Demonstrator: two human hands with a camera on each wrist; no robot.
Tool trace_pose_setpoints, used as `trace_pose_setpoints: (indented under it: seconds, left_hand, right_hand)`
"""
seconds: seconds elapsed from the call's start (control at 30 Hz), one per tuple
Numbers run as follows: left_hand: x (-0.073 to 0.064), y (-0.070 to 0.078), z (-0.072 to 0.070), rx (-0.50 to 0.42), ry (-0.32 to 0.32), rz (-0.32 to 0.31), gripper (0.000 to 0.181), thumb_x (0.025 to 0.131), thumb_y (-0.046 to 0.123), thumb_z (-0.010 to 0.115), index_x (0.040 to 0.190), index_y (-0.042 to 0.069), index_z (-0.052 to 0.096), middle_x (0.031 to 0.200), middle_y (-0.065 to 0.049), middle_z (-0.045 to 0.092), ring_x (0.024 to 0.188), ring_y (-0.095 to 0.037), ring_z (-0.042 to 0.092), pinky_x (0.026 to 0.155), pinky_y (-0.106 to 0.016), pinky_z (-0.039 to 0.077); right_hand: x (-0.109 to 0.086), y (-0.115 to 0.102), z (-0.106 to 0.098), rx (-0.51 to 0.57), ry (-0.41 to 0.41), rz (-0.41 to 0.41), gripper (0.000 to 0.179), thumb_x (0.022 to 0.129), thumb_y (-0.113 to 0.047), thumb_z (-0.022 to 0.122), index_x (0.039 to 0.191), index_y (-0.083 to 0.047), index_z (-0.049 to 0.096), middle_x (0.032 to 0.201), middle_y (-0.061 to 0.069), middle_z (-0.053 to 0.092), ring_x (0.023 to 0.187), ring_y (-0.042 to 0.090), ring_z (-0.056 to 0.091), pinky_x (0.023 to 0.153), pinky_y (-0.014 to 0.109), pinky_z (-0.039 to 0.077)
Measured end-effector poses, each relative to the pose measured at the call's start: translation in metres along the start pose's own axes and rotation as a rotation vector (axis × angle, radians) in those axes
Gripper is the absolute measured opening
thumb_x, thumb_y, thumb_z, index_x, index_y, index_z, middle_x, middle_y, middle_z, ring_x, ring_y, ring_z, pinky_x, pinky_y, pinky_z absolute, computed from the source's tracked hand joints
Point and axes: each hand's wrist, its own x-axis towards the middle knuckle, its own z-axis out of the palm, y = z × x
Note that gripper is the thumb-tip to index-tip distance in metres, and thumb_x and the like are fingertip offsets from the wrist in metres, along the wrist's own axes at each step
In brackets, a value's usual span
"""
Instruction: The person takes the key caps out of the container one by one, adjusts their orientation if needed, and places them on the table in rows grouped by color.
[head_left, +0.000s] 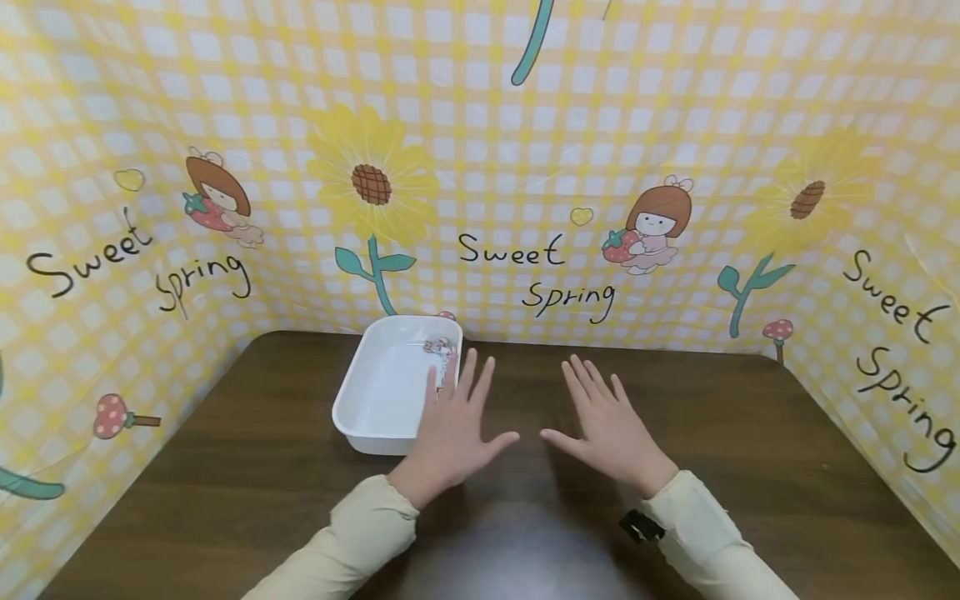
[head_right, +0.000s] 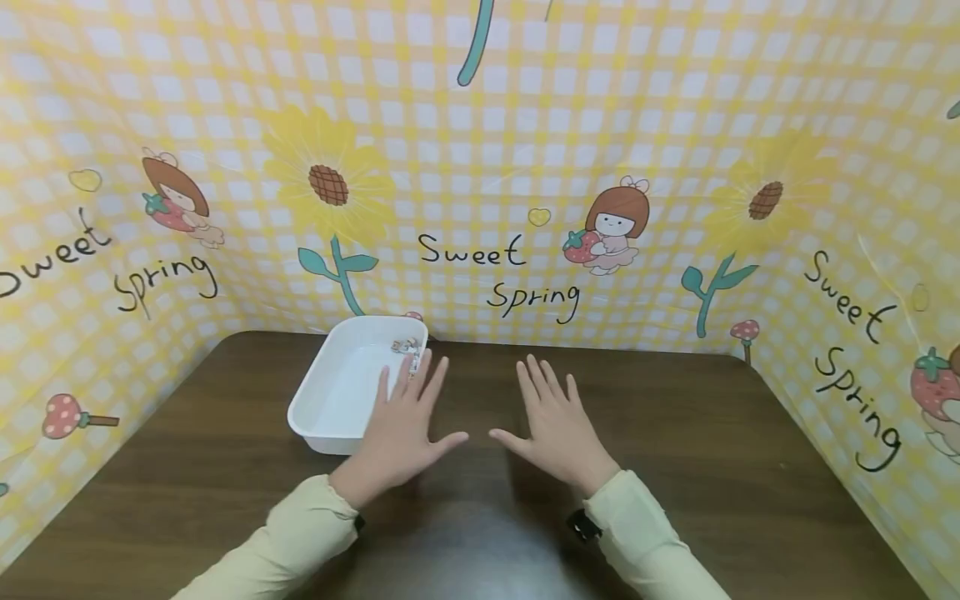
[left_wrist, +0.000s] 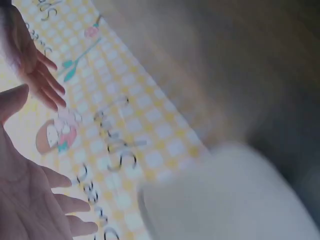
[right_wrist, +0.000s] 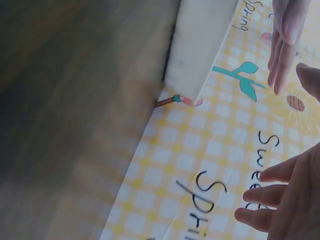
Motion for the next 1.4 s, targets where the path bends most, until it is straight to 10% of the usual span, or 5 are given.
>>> trace_pose_setpoints:
  seconds: [0.3, 0.77, 1.4]
  left_hand:
    - [-0.011, -0.075, -0.029, 0.062, 0.085, 0.038, 0.09, 0.081, 0.057, 0.059, 0.149, 0.008, 0.024, 0.155, -0.018, 0.021, 0.143, -0.04, 0.015, 0.113, -0.061, 0.008]
    - [-0.007, -0.183, -0.025, 0.027, -0.154, -0.056, 0.081, 0.09, 0.045, 0.055, 0.147, -0.001, 0.021, 0.152, -0.025, 0.023, 0.141, -0.045, 0.015, 0.112, -0.062, 0.005]
    - [-0.007, -0.189, -0.013, -0.01, -0.185, -0.086, 0.069, 0.091, 0.032, 0.054, 0.143, -0.006, 0.029, 0.147, -0.027, 0.033, 0.138, -0.046, 0.023, 0.112, -0.063, 0.008]
  right_hand:
    - [0.052, -0.039, 0.016, 0.056, 0.003, -0.042, 0.092, 0.087, -0.065, 0.046, 0.15, -0.007, 0.015, 0.157, 0.012, 0.018, 0.145, 0.029, 0.019, 0.114, 0.056, 0.017]
    - [0.116, -0.079, 0.066, 0.055, -0.15, -0.054, 0.082, 0.092, -0.059, 0.041, 0.149, -0.004, 0.021, 0.156, 0.012, 0.022, 0.145, 0.028, 0.018, 0.116, 0.053, 0.016]
    - [0.114, -0.068, 0.067, 0.017, -0.25, -0.03, 0.071, 0.094, -0.046, 0.043, 0.149, -0.005, 0.022, 0.157, 0.012, 0.02, 0.146, 0.028, 0.017, 0.116, 0.054, 0.014]
